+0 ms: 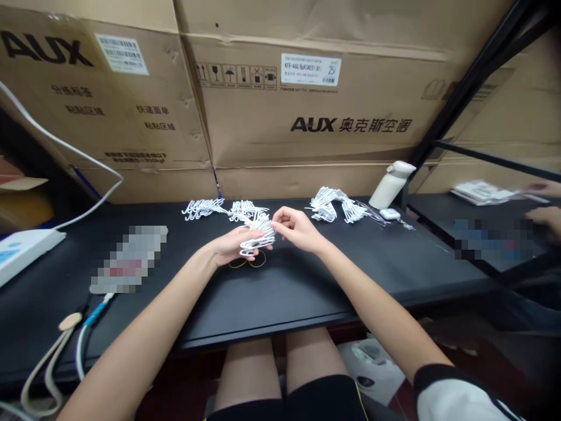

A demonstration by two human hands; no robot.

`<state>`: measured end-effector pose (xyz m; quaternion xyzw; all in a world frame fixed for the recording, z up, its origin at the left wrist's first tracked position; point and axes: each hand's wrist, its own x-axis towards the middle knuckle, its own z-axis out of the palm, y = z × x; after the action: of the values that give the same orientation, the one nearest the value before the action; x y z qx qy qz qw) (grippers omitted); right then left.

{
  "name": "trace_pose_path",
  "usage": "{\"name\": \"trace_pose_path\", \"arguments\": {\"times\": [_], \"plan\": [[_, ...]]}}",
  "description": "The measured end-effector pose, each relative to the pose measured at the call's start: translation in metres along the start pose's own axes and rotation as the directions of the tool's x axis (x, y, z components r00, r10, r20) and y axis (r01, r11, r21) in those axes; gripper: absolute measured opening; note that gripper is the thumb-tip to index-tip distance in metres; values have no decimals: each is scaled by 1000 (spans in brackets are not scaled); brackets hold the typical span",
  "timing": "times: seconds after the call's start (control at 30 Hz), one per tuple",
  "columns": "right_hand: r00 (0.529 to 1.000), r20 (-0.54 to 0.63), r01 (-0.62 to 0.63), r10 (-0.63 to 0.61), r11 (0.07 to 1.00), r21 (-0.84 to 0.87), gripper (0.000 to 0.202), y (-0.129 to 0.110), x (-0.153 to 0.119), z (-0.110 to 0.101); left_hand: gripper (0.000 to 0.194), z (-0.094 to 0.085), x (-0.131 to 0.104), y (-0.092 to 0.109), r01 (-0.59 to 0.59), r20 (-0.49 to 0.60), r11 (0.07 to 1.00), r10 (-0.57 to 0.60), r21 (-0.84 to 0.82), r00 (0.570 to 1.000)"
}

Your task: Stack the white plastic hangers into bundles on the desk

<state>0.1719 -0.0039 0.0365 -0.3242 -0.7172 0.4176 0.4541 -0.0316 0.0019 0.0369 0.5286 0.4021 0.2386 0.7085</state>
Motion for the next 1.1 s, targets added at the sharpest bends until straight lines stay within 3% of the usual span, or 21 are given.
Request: {"name": "trace_pose_path", "arguments": {"times": [0.2,0.4,0.53,0.73,0.83,1.1], "plan": [[997,12,77,-76,983,-168,16,-2,-6,14,39,6,-2,0,31,-57,994,-25,105,998],[973,-184,99,-137,974,-202,16,10,-3,19,40,3,0,-1,-7,-113,996,16,88,993],[989,-112,73,-94,981,-178,18,11,-1,15,33,-5,4,-2,-35,-81,999,35,1,996],[999,-50,21,-18,998,58,26,-1,-1,8,18,-4,0,0,-95,104,975,118,-203,988],[998,68,-5,-5,988,157,26,-12,-3,3,19,-2,-3,0,-133,189,958,184,-253,965],[964,265,13,-20,999,30,14,-37,-10,-20,28,-2,0,-5,-25,267,962,101,-271,958]]}}
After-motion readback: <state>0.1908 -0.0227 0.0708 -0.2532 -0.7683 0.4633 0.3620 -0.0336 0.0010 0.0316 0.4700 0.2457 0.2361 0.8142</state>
